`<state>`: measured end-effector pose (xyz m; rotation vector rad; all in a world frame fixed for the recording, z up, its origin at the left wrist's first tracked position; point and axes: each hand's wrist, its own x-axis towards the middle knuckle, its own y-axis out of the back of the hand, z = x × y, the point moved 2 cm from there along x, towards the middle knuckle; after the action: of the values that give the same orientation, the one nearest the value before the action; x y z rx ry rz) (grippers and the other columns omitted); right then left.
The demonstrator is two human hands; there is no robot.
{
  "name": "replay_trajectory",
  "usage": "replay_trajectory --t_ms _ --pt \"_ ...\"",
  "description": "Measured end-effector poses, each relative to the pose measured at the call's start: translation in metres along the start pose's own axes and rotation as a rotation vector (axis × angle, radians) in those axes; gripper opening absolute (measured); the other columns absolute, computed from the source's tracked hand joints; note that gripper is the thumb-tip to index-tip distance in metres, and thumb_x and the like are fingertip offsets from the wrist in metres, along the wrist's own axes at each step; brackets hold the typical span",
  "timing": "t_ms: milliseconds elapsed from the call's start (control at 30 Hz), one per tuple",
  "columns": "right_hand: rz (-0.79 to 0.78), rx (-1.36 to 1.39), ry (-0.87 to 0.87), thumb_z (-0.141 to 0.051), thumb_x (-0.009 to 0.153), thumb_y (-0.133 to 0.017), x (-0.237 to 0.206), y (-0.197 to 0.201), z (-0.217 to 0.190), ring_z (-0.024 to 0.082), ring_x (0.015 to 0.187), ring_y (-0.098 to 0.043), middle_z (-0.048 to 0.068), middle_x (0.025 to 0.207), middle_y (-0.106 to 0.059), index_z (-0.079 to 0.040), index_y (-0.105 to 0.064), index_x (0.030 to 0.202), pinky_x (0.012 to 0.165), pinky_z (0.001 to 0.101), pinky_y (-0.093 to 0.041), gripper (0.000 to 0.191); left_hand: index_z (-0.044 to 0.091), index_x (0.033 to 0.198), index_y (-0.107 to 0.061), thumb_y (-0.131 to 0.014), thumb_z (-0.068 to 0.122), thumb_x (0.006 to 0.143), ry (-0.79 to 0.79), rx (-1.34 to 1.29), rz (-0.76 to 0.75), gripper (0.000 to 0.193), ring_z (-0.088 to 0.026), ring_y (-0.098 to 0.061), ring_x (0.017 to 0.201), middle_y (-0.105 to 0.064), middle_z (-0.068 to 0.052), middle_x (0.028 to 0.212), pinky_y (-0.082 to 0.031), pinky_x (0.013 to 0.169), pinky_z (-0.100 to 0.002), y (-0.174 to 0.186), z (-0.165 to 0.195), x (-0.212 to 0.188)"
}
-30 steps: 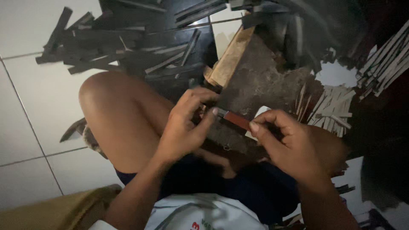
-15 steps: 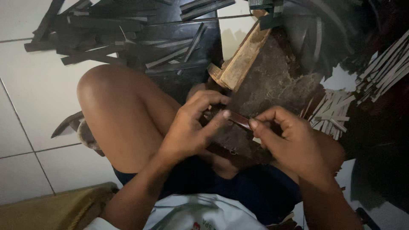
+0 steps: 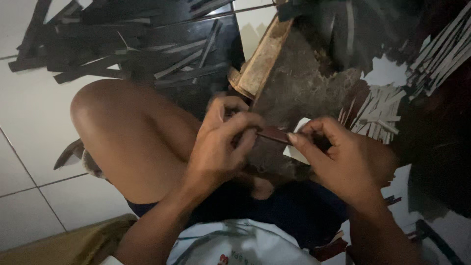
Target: The person sits cross-legged on the floor and repeatedly sharpens thin wooden sticks using a fixed blade mounted on a wooden block. They hold each stick with both hands and rub it against the blade, then place the sharpened stick into a pile on the floor.
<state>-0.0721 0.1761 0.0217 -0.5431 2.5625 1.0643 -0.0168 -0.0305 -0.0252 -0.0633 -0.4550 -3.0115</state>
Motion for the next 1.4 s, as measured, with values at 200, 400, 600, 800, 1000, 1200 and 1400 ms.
replay_trajectory --t_ms 200,400,600,800,1000,1200,1400 --pt "0.007 -0.029 0.035 -0.019 0.093 -0.073 -0.003 0.003 0.011 0.01 0.064 -0.072 0.006 0.078 -0.075 -0.001 -0.069 0.098 0.049 0.0236 -0.053 0.019 0.015 0.106 -0.078 -0.07 0.002 0.085 0.039 0.07 -0.062 0.026 -0.027 -0.06 0.108 -0.056 -0.017 0.122 -0.052 0.088 -0.037 -0.006 0.007 0.002" --pt "0.077 -0.082 0.227 -0.012 0.093 -0.076 -0.004 0.005 0.008 0.012 0.067 -0.071 0.008 0.079 -0.073 0.0 -0.069 0.091 0.055 0.0269 -0.053 0.014 0.019 0.108 -0.08 -0.072 0.003 0.085 -0.096 0.306 -0.05 0.029 -0.03 -0.058 0.111 -0.056 -0.014 0.121 -0.049 0.093 -0.041 -0.01 0.015 -0.001" --pt "0.119 -0.153 0.244 -0.011 0.091 -0.077 -0.005 0.004 0.008 0.017 0.07 -0.071 0.01 0.083 -0.071 -0.001 -0.068 0.09 0.055 0.0301 -0.052 0.013 0.015 0.126 -0.07 -0.067 0.013 0.087 -0.27 0.641 -0.125 0.039 -0.032 -0.052 0.126 -0.053 -0.012 0.135 -0.043 0.103 -0.05 -0.016 0.019 -0.018" --pt "0.184 -0.259 0.336 -0.011 0.092 -0.078 -0.009 0.001 0.009 0.026 0.076 -0.07 0.014 0.087 -0.07 -0.001 -0.069 0.093 0.063 0.0357 -0.053 0.013 0.005 0.146 -0.054 -0.06 0.02 0.099 -0.306 0.74 -0.157 0.05 -0.028 -0.046 0.14 -0.048 -0.013 0.144 -0.041 0.116 -0.047 -0.045 0.036 -0.037" --pt "0.162 -0.31 0.293 -0.012 0.091 -0.077 -0.016 0.014 0.018 0.025 0.076 -0.07 0.015 0.089 -0.071 -0.001 -0.072 0.099 0.065 0.0358 -0.053 0.015 0.007 0.144 -0.058 -0.062 0.02 0.095 -0.341 0.843 -0.142 0.051 -0.026 -0.046 0.136 -0.051 -0.009 0.139 -0.042 0.111 -0.047 -0.048 0.043 -0.037" --pt "0.04 -0.131 0.147 -0.012 0.09 -0.074 -0.016 0.032 0.038 0.02 0.076 -0.073 0.011 0.09 -0.074 -0.001 -0.073 0.101 0.06 0.0323 -0.056 0.016 0.004 0.139 -0.061 -0.063 0.019 0.091 -0.364 0.825 -0.208 0.051 -0.03 -0.051 0.132 -0.055 -0.013 0.136 -0.044 0.108 -0.049 -0.048 0.052 -0.028" --pt "0.013 -0.093 0.241 -0.014 0.094 -0.071 -0.013 0.034 0.05 0.019 0.08 -0.075 0.011 0.092 -0.075 0.0 -0.072 0.1 0.067 0.0322 -0.057 0.015 0.009 0.132 -0.065 -0.064 0.02 0.092 -0.362 0.879 -0.229 0.042 -0.029 -0.062 0.123 -0.061 -0.01 0.125 -0.047 0.102 -0.049 -0.052 0.058 -0.022"
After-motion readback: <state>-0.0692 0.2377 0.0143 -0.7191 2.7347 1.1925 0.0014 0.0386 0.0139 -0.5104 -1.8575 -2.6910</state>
